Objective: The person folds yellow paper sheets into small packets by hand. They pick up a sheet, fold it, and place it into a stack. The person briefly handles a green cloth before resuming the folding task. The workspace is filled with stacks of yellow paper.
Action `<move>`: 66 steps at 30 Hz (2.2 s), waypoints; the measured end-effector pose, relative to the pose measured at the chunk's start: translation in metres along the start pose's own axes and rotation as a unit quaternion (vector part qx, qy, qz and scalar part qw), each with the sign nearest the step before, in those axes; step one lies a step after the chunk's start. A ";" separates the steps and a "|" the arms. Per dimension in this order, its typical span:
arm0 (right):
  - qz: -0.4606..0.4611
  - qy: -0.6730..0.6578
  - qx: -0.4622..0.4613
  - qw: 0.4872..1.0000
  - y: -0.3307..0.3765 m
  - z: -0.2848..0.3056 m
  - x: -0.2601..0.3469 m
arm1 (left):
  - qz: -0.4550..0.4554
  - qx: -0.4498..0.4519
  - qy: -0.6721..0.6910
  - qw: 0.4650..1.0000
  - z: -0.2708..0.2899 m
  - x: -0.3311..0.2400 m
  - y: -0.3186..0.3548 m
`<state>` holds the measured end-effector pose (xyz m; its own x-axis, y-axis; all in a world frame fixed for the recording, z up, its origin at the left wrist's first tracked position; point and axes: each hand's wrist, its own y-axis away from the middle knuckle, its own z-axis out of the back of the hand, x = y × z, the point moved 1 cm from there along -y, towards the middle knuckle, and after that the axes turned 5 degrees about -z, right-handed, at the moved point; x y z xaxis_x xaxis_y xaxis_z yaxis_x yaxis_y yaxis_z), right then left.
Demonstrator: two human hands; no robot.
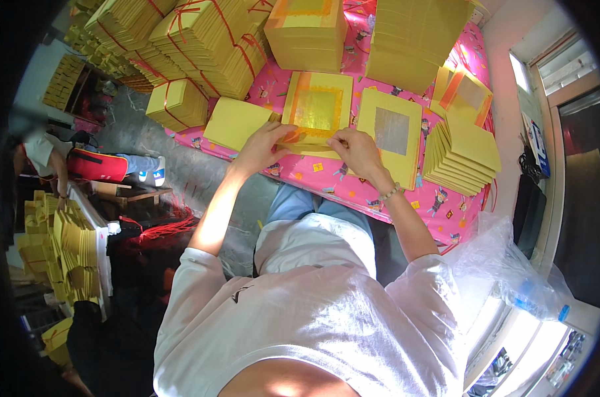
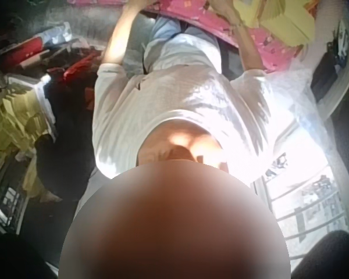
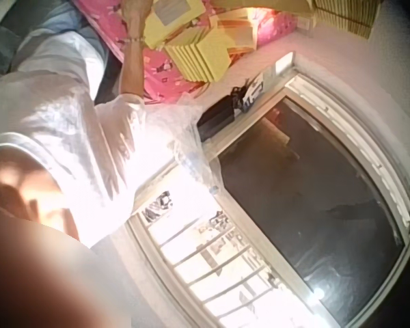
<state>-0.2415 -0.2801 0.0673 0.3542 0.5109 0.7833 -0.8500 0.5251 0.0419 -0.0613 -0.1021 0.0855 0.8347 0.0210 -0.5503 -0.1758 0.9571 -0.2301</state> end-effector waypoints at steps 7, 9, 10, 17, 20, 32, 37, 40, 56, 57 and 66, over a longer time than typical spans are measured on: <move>-0.044 0.002 0.020 0.999 -0.007 0.002 -0.001 | 0.008 -0.011 -0.004 1.000 -0.013 0.012 -0.001; -0.048 -0.022 0.030 0.998 -0.009 0.003 -0.001 | 0.007 -0.024 0.007 1.000 -0.015 0.013 -0.001; -0.022 -0.007 0.033 0.999 -0.008 0.004 0.002 | 0.003 -0.028 0.001 1.000 -0.016 0.014 -0.001; 0.156 0.189 -0.009 0.969 -0.002 -0.001 0.015 | -0.002 -0.015 -0.015 1.000 -0.016 0.013 -0.004; 0.153 0.188 0.007 0.970 -0.005 0.000 0.013 | -0.005 -0.006 -0.005 1.000 -0.014 0.012 -0.006; 0.085 0.109 0.074 0.988 -0.020 0.012 0.007 | 0.031 0.055 0.020 0.998 -0.004 0.003 -0.009; 0.076 0.088 0.077 0.990 -0.023 0.012 0.005 | -0.001 0.029 0.020 0.999 -0.006 0.009 -0.007; 0.067 0.092 0.084 0.990 -0.024 0.013 0.007 | 0.021 0.042 0.033 0.998 -0.004 0.008 -0.009; 0.231 0.227 -0.019 0.946 -0.008 0.003 0.018 | 0.007 0.031 -0.020 0.999 -0.012 0.013 -0.010; 0.233 0.233 -0.019 0.944 -0.009 0.002 0.018 | 0.010 0.034 -0.032 0.999 -0.009 0.007 -0.011; 0.257 0.122 -0.123 0.951 -0.018 0.014 0.043 | -0.033 -0.070 -0.151 0.986 -0.030 -0.013 -0.032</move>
<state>-0.2167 -0.2777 0.1088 0.0214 0.8698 0.4929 -0.8289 0.2910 -0.4777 -0.0818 -0.1415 0.0758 0.9602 0.0657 -0.2716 -0.1689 0.9107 -0.3769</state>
